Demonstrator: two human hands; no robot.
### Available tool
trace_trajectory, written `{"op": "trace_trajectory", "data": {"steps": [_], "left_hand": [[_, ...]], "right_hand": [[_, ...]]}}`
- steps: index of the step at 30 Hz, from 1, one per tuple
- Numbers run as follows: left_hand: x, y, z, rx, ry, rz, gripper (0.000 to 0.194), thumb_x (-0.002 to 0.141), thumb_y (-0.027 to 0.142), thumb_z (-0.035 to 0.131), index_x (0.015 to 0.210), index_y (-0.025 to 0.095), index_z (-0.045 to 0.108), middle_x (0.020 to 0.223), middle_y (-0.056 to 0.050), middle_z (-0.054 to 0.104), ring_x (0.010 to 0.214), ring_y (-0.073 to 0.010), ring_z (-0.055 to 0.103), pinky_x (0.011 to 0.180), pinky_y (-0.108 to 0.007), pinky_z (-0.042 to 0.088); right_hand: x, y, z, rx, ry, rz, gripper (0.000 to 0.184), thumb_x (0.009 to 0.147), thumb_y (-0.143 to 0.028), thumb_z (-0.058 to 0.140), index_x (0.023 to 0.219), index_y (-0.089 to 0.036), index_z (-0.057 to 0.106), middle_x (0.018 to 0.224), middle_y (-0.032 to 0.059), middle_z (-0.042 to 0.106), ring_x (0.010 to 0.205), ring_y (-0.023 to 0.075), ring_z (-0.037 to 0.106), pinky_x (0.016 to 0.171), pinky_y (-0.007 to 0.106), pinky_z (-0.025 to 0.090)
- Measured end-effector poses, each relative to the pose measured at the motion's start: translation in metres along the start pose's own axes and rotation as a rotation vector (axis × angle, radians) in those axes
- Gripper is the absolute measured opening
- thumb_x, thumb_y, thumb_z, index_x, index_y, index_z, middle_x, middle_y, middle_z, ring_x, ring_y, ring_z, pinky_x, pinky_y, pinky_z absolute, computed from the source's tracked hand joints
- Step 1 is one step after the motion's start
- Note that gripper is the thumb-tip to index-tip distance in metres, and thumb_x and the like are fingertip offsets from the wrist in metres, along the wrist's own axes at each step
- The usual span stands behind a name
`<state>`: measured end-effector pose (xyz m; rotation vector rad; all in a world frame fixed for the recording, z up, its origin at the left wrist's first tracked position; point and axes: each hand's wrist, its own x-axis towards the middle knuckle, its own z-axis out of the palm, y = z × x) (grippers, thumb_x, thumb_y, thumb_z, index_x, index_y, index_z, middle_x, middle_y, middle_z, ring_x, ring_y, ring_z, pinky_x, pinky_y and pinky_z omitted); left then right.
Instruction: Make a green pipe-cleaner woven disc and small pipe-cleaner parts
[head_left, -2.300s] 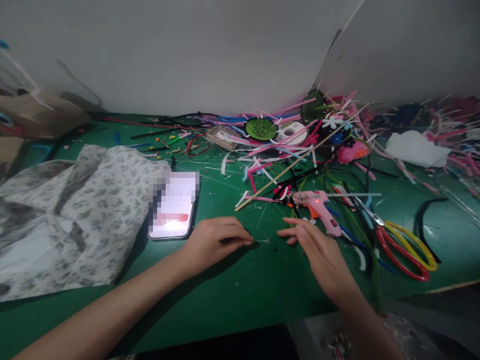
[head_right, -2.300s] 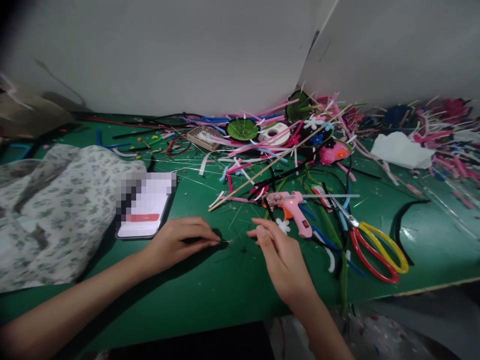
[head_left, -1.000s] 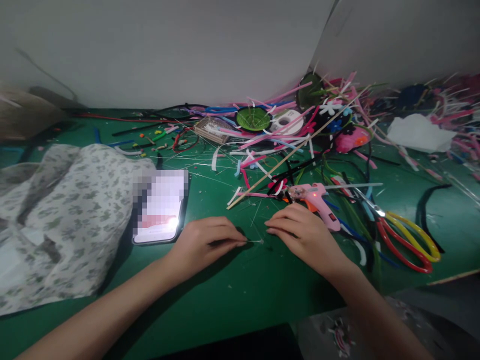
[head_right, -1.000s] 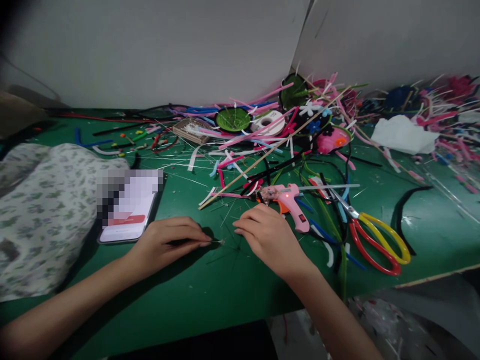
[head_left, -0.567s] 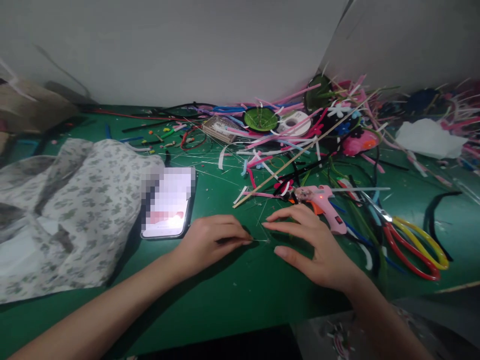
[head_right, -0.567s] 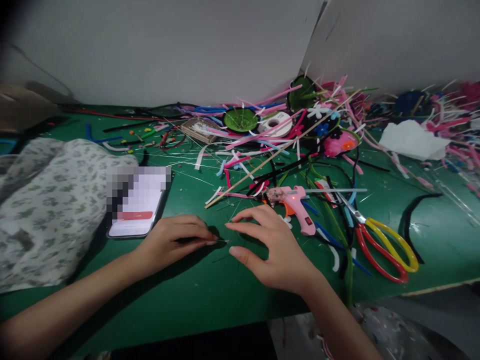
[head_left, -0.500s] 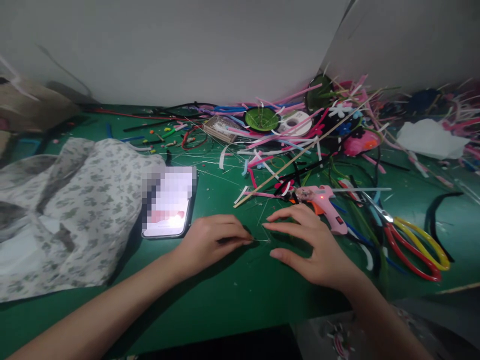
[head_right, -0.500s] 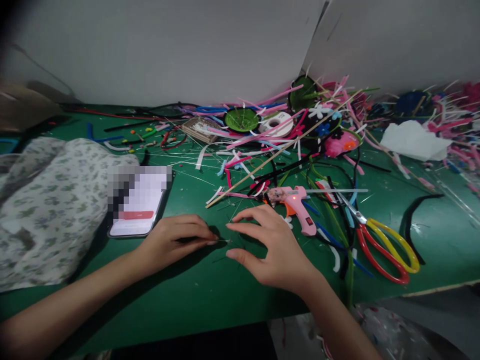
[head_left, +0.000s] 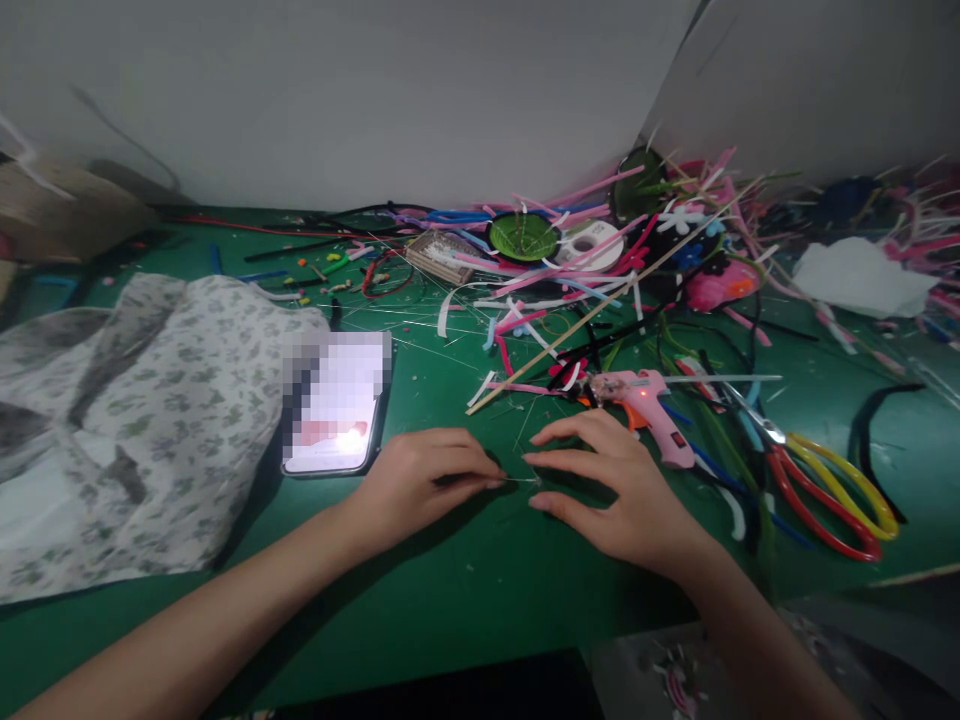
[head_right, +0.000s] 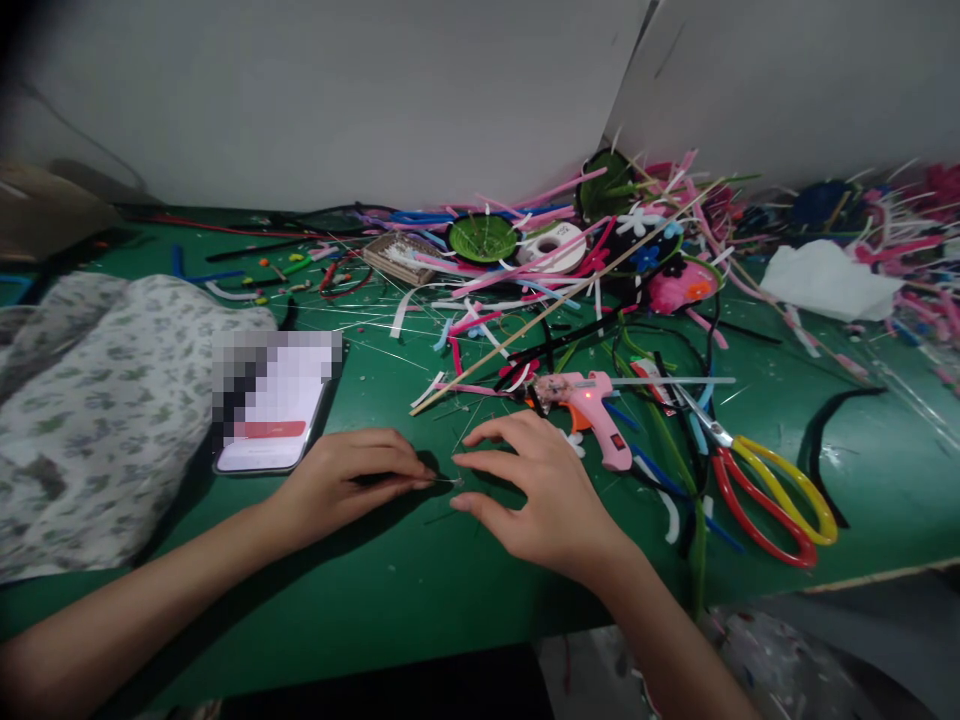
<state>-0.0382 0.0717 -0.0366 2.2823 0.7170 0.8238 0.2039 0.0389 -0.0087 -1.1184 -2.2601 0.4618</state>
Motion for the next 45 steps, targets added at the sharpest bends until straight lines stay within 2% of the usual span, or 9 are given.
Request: {"op": "trace_trajectory", "data": {"steps": [37,45], "left_hand": [[0.002,0.001,0.000,-0.014,0.010,-0.002,0.014,0.091,0.021,0.060,0.094,0.019,0.073,0.084,-0.004,0.072,0.077,-0.0126,0.068,0.067,-0.020,0.052],[0.002,0.002,0.000,-0.011,0.008,0.006,0.016,0.092,0.022,0.058,0.094,0.020,0.073,0.085,-0.004,0.072,0.078,-0.0126,0.068,0.067,-0.020,0.052]], "right_hand": [[0.000,-0.001,0.000,-0.021,-0.014,0.003,0.022,0.084,-0.033,0.069,0.105,-0.026,0.069,0.108,0.0052,0.067,0.100,0.0221,0.058,0.086,0.042,0.048],[-0.003,0.001,-0.010,-0.032,0.009,0.028,0.022,0.084,-0.034,0.069,0.105,-0.028,0.069,0.109,0.0045,0.067,0.101,0.0224,0.060,0.089,0.043,0.048]]}}
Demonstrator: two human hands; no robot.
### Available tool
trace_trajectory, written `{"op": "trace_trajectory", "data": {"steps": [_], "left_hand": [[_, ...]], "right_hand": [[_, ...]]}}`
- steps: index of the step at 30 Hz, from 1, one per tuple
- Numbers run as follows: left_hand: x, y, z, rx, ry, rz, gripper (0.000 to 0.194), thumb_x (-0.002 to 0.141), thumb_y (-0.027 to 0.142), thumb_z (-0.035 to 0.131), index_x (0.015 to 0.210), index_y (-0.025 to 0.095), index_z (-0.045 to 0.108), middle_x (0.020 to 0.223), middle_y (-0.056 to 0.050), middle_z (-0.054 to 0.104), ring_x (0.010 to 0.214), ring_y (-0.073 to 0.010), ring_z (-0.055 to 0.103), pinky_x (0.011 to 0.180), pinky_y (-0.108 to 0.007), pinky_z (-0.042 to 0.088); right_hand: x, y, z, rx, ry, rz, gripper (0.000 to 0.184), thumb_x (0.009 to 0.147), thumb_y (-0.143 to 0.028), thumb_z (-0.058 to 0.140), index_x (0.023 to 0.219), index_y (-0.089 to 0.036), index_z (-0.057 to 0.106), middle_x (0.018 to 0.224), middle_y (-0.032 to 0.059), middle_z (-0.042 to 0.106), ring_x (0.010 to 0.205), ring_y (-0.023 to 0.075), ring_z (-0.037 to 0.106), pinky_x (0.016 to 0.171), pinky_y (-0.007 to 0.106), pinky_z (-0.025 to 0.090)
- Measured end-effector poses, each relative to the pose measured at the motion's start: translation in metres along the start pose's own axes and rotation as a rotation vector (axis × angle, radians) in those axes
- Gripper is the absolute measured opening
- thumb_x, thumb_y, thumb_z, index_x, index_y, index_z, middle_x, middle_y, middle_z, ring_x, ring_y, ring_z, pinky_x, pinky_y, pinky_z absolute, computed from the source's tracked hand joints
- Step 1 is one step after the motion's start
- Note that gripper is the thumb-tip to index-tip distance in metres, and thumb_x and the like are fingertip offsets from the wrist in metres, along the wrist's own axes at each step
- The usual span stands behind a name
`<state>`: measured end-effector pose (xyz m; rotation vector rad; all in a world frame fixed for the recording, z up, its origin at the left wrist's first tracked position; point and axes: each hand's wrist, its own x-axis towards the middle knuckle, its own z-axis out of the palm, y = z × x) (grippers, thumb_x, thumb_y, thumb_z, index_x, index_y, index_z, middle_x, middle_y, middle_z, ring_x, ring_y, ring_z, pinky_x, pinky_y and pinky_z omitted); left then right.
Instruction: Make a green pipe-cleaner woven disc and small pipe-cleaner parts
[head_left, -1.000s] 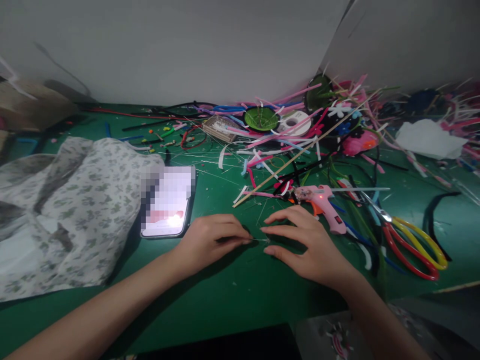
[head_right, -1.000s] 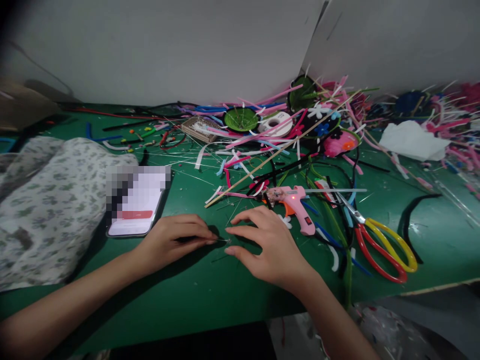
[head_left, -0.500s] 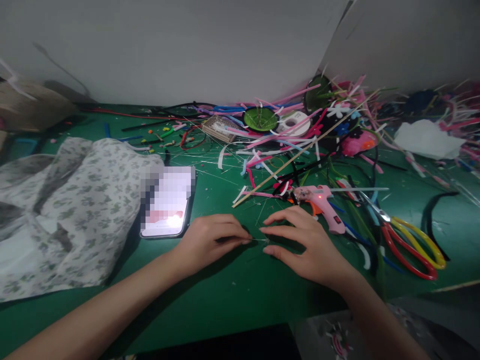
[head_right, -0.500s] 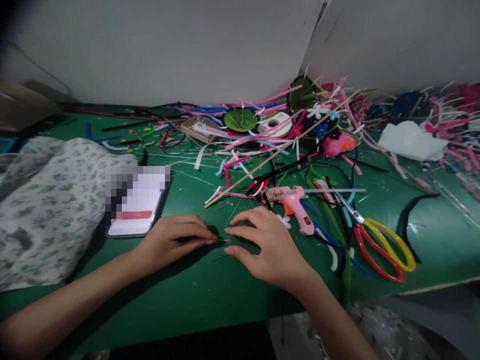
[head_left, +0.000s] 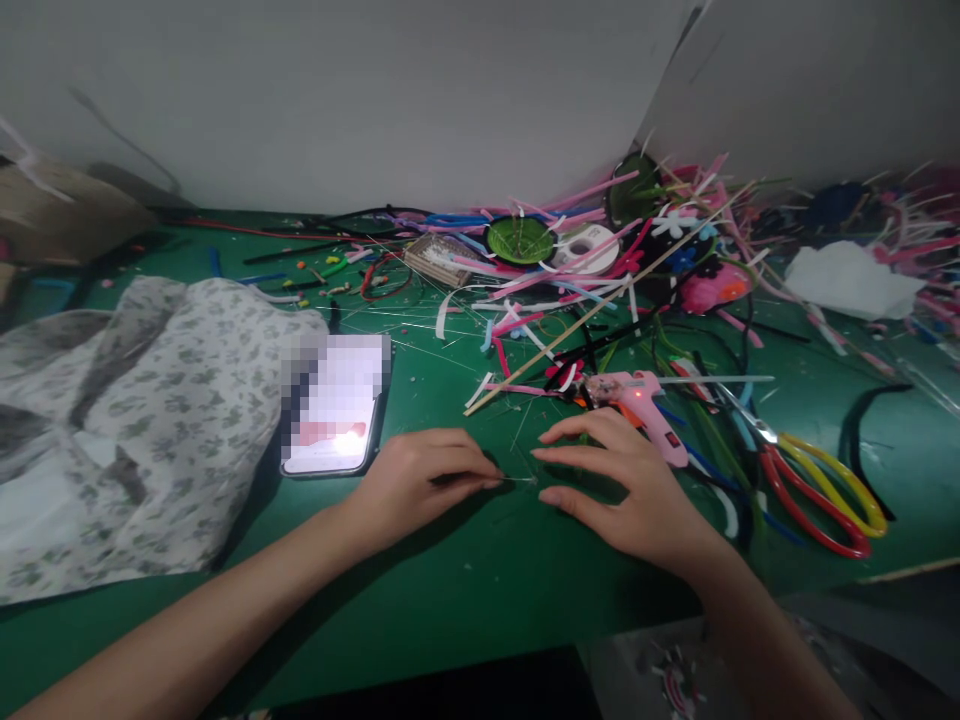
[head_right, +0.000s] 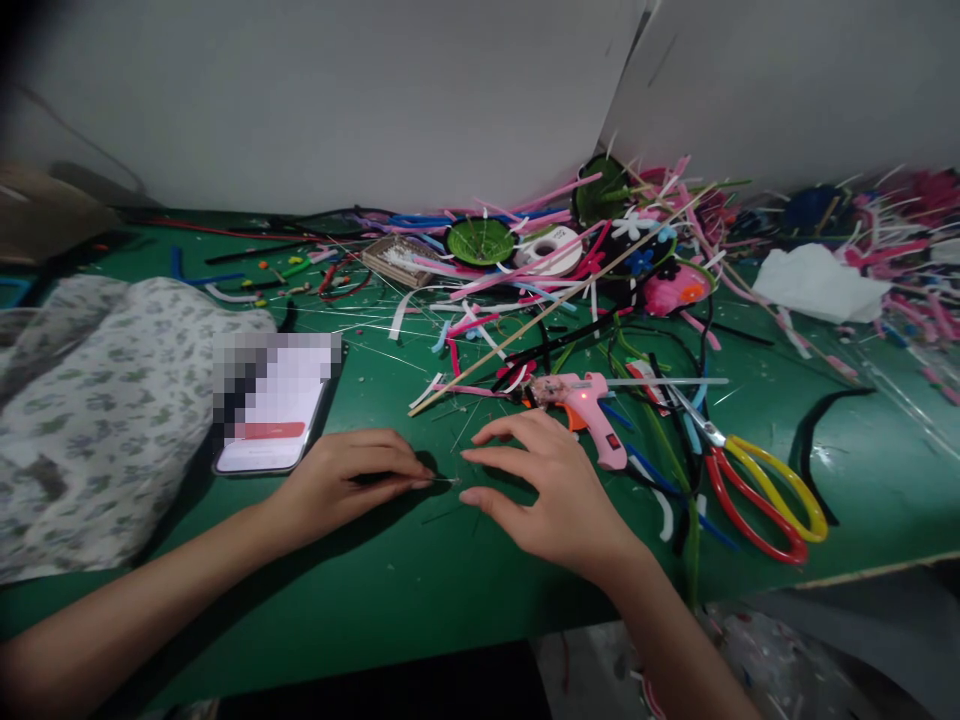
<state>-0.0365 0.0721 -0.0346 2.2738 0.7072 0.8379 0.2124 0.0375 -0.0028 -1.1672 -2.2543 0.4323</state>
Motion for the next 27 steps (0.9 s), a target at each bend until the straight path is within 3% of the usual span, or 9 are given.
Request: {"op": "trace_trajectory", "data": {"steps": [7,17,27], "left_hand": [[0.000,0.000,0.000,-0.011,-0.001,-0.006,0.015,0.090,0.020,0.061,0.097,0.020,0.074,0.085,-0.003,0.072,0.078,-0.0117,0.067,0.068,-0.019,0.051],[-0.001,0.000,0.001,-0.010,0.005,-0.006,0.016,0.092,0.024,0.058,0.094,0.020,0.074,0.084,-0.004,0.072,0.077,-0.0128,0.068,0.068,-0.021,0.051],[-0.002,0.000,0.000,-0.001,-0.004,0.001,0.014,0.090,0.020,0.059,0.094,0.019,0.073,0.084,-0.004,0.071,0.078,-0.0129,0.067,0.068,-0.021,0.051]], "right_hand": [[-0.003,0.003,-0.002,0.005,-0.005,0.032,0.016,0.085,-0.031,0.068,0.100,-0.029,0.071,0.107,0.0030,0.067,0.102,0.0212,0.059,0.089,0.042,0.049],[-0.001,-0.008,0.006,-0.004,0.029,0.018,0.025,0.081,-0.039,0.071,0.105,-0.030,0.070,0.110,0.0047,0.066,0.104,0.0233,0.059,0.088,0.042,0.049],[0.003,-0.010,0.013,-0.003,0.027,0.041,0.017,0.082,-0.034,0.071,0.099,-0.030,0.071,0.107,0.0038,0.066,0.103,0.0229,0.059,0.089,0.041,0.048]]}}
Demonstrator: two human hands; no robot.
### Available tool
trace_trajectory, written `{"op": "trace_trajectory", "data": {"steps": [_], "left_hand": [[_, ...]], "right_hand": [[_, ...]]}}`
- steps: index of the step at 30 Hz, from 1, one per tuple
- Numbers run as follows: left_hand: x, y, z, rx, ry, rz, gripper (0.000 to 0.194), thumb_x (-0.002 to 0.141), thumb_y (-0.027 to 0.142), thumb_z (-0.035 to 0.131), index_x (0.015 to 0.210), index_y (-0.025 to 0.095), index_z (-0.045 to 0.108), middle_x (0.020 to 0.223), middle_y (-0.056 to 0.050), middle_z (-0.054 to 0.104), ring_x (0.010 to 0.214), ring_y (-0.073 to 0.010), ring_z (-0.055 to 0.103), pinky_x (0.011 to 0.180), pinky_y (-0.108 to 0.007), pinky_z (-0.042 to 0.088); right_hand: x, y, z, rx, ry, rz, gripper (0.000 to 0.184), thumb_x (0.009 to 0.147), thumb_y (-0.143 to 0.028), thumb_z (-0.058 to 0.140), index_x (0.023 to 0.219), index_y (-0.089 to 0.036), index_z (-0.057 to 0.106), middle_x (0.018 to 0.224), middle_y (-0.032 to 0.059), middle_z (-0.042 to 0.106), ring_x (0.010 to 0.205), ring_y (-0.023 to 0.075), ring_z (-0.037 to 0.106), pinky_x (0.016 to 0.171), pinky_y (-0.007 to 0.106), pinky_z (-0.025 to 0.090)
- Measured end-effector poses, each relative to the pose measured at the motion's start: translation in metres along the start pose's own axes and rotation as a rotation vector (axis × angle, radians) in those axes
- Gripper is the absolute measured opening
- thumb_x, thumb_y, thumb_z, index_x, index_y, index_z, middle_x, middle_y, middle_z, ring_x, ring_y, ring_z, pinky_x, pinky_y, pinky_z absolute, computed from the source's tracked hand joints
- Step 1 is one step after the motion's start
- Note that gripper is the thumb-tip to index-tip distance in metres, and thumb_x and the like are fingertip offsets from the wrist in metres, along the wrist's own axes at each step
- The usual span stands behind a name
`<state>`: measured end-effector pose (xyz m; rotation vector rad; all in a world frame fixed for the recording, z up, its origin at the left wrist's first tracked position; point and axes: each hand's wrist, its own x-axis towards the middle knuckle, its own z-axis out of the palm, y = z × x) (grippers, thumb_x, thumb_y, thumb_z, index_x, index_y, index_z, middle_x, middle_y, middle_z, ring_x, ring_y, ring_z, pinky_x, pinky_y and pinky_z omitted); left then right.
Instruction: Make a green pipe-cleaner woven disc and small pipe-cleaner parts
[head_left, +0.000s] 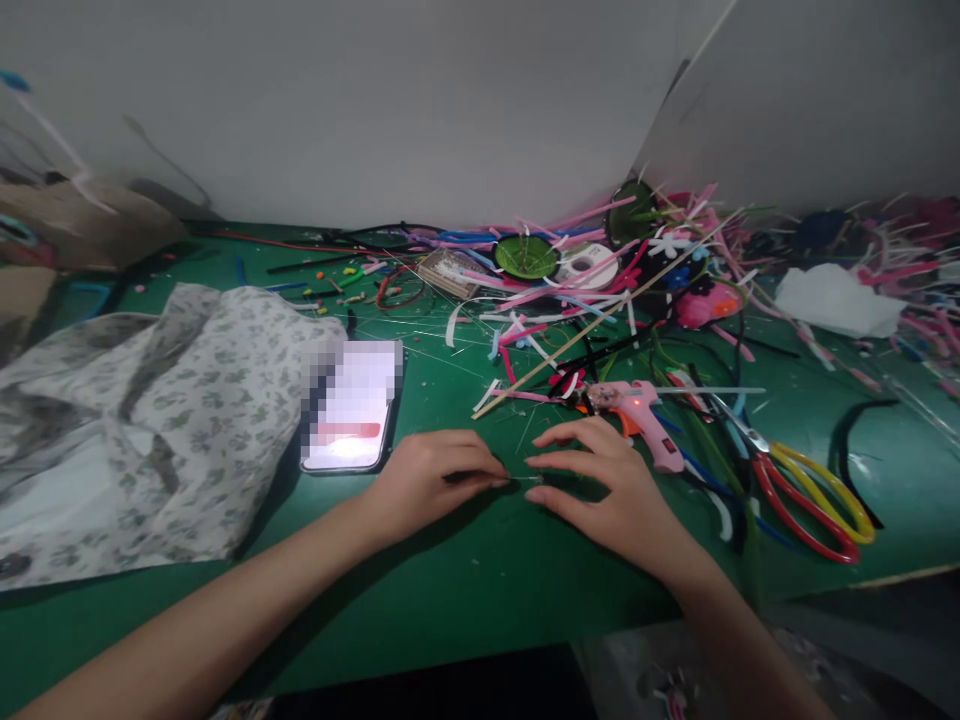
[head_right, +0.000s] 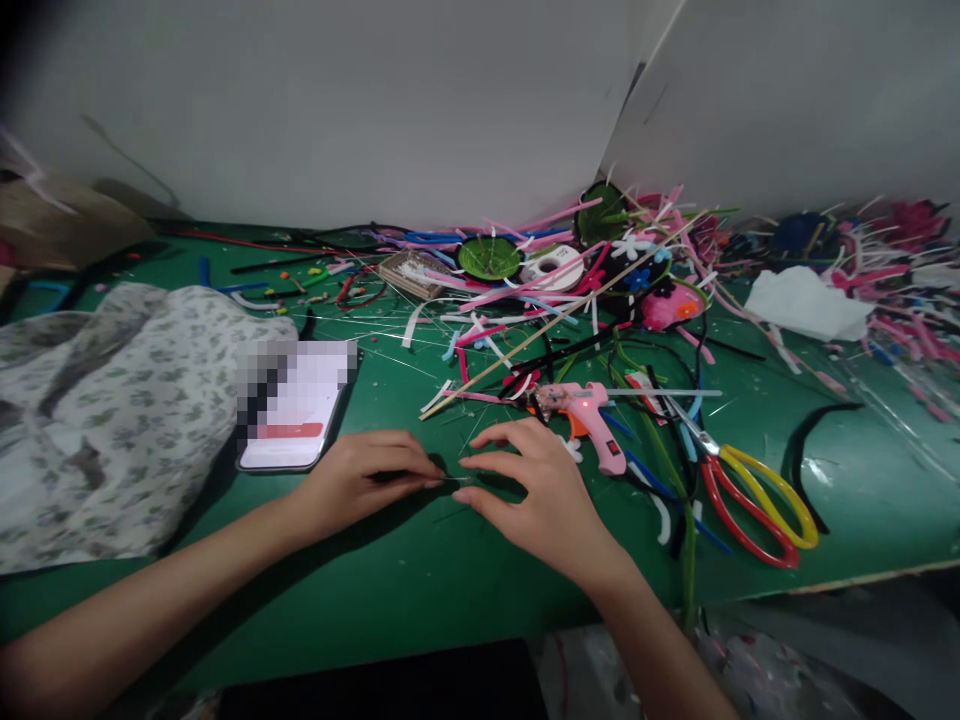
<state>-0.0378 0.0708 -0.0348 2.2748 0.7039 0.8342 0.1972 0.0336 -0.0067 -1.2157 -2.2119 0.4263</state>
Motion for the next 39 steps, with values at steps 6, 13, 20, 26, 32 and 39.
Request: {"op": "trace_trajectory", "data": {"steps": [6,13,20,26,32,39], "left_hand": [[-0.001,0.000,0.000,-0.009,0.003,0.007,0.014,0.091,0.022,0.060,0.094,0.019,0.073,0.085,-0.004,0.071,0.079,-0.0131,0.067,0.069,-0.022,0.051],[-0.001,-0.001,0.002,0.001,0.016,0.002,0.014,0.090,0.023,0.061,0.095,0.021,0.074,0.085,-0.002,0.071,0.078,-0.0118,0.067,0.067,-0.021,0.050],[-0.001,-0.001,0.002,-0.001,0.025,-0.011,0.014,0.090,0.025,0.062,0.093,0.020,0.074,0.084,-0.003,0.072,0.077,-0.0119,0.067,0.068,-0.021,0.051],[-0.002,0.000,0.002,0.004,0.017,-0.011,0.015,0.091,0.026,0.061,0.094,0.021,0.074,0.084,-0.003,0.071,0.077,-0.0119,0.067,0.067,-0.021,0.051],[-0.001,0.000,0.002,0.004,0.019,-0.009,0.014,0.090,0.024,0.062,0.093,0.020,0.074,0.083,-0.003,0.071,0.077,-0.0120,0.067,0.066,-0.021,0.050],[-0.002,-0.002,0.003,-0.013,0.019,-0.020,0.013,0.090,0.025,0.062,0.094,0.020,0.074,0.085,-0.002,0.072,0.079,-0.0116,0.067,0.068,-0.020,0.050]], "right_hand": [[-0.004,-0.002,-0.017,-0.020,0.080,0.041,0.033,0.080,-0.038,0.072,0.110,-0.029,0.065,0.111,0.0046,0.065,0.107,0.0240,0.058,0.094,0.042,0.046],[-0.046,0.024,-0.044,-0.276,0.441,0.206,0.013,0.086,-0.032,0.064,0.096,-0.025,0.066,0.098,0.0042,0.068,0.093,0.0223,0.063,0.083,0.038,0.049],[-0.113,0.035,-0.047,-0.551,0.644,0.414,0.024,0.085,-0.044,0.064,0.088,-0.021,0.069,0.086,0.0046,0.069,0.079,0.0236,0.065,0.077,0.037,0.049],[-0.130,0.034,-0.050,-0.654,0.696,0.454,0.029,0.089,-0.042,0.060,0.102,-0.018,0.071,0.092,0.0071,0.073,0.080,0.0249,0.068,0.075,0.037,0.051],[-0.095,0.040,-0.038,-0.659,0.459,0.162,0.043,0.094,-0.025,0.052,0.136,-0.018,0.051,0.112,0.0093,0.069,0.096,0.0232,0.066,0.088,0.037,0.048],[-0.089,0.051,-0.030,-0.722,0.406,0.153,0.042,0.093,-0.024,0.051,0.135,-0.019,0.051,0.107,0.0096,0.070,0.094,0.0251,0.065,0.086,0.040,0.049]]}}
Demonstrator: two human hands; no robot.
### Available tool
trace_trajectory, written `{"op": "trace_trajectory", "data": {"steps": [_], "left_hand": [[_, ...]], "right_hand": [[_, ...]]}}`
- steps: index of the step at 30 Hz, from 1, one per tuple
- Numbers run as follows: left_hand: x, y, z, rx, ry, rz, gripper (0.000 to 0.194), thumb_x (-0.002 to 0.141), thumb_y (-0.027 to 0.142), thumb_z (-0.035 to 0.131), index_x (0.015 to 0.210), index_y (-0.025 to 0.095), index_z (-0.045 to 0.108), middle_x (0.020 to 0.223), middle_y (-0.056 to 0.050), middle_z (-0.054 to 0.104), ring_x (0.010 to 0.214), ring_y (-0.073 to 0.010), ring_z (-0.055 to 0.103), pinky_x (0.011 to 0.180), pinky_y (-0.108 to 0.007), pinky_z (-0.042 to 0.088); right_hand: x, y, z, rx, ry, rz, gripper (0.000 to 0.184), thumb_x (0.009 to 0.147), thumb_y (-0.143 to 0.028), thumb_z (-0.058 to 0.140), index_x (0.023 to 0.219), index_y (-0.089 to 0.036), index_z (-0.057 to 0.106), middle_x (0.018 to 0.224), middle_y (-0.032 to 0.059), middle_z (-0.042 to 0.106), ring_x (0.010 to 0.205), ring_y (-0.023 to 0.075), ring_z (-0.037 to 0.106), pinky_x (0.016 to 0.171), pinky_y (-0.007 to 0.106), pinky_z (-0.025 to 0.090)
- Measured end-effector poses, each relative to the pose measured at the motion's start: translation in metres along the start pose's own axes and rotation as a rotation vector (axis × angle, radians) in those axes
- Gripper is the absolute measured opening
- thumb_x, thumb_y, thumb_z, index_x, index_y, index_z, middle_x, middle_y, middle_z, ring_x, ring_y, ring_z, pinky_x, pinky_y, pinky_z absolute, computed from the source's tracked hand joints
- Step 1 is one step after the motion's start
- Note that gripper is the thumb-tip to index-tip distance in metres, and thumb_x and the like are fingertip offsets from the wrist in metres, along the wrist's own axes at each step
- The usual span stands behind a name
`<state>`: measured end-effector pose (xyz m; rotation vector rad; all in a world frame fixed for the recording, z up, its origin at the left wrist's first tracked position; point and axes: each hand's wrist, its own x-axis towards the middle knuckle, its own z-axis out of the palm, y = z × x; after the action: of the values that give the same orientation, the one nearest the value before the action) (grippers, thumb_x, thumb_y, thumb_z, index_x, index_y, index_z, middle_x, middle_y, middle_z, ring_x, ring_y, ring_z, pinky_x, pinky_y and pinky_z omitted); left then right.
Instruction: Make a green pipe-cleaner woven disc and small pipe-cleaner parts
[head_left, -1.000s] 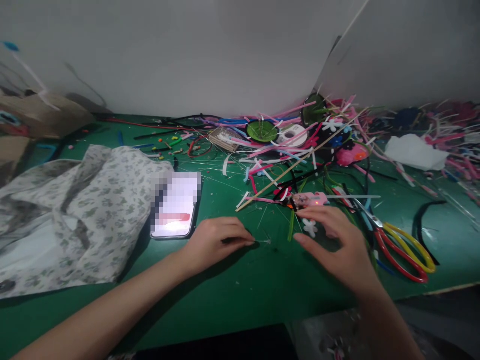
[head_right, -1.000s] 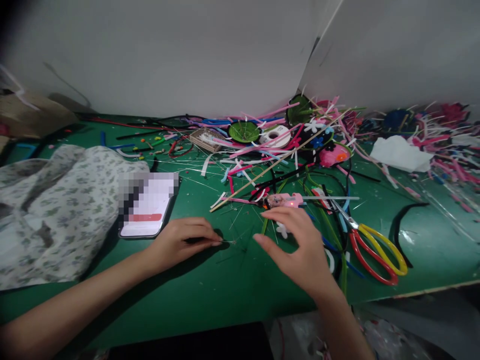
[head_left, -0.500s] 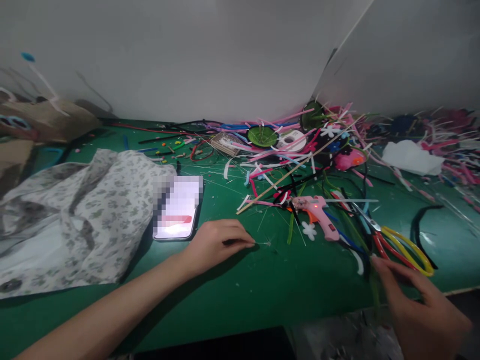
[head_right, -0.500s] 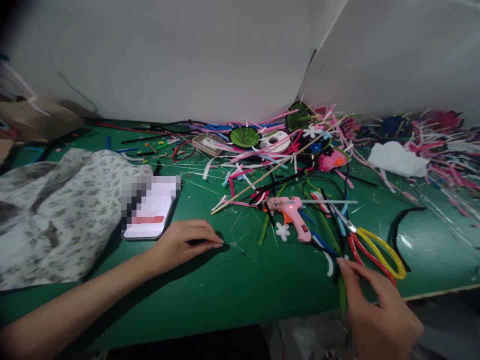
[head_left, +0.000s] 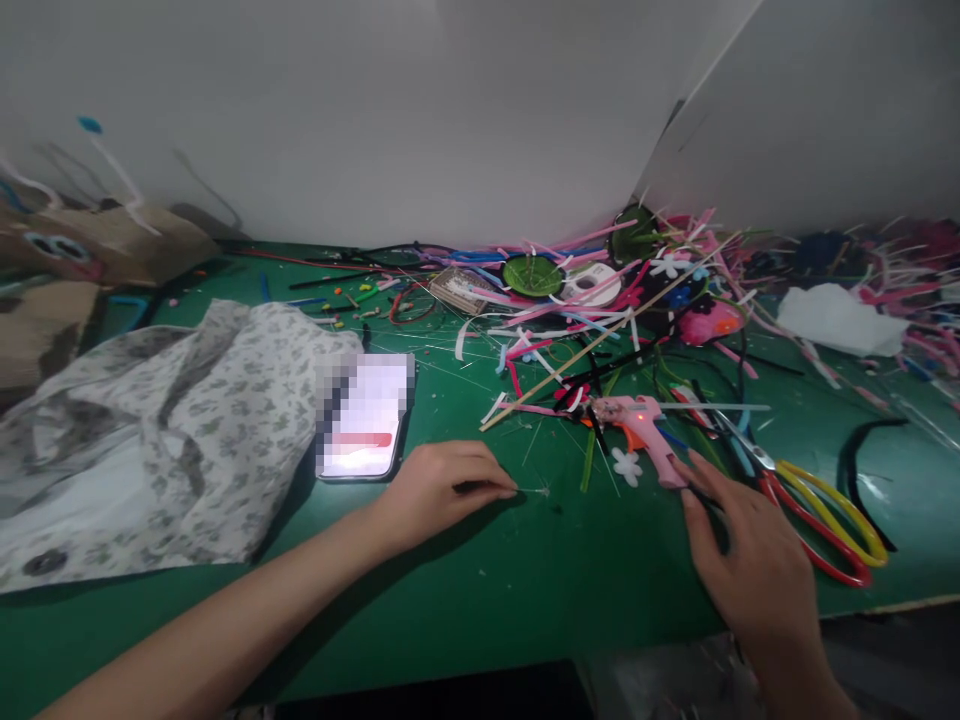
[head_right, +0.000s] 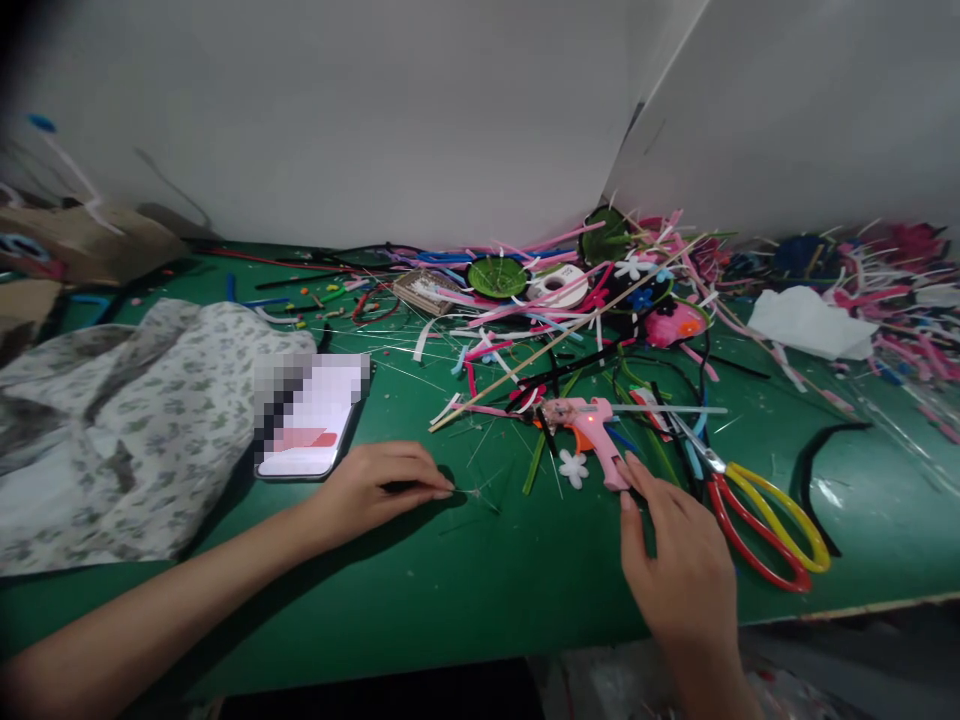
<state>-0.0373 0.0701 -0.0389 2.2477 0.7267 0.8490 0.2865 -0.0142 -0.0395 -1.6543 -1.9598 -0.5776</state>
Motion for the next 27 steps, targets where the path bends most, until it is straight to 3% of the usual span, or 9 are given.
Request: {"op": "trace_trajectory", "data": {"steps": [17,27], "left_hand": [[0.000,0.001,-0.001,-0.013,-0.001,-0.010,0.014,0.090,0.024,0.062,0.094,0.020,0.074,0.085,-0.003,0.072,0.078,-0.0116,0.067,0.069,-0.021,0.051],[0.001,0.001,-0.001,-0.003,-0.003,0.000,0.013,0.090,0.023,0.062,0.094,0.020,0.074,0.084,-0.003,0.072,0.077,-0.0117,0.067,0.067,-0.021,0.051]], "right_hand": [[0.002,-0.007,0.011,-0.004,0.081,0.030,0.042,0.087,-0.018,0.060,0.129,-0.014,0.054,0.111,0.0112,0.069,0.097,0.0234,0.065,0.090,0.037,0.049],[0.002,-0.009,0.009,0.024,0.054,0.045,0.036,0.088,-0.021,0.059,0.123,-0.016,0.057,0.109,0.0111,0.069,0.096,0.0251,0.065,0.087,0.038,0.049]]}}
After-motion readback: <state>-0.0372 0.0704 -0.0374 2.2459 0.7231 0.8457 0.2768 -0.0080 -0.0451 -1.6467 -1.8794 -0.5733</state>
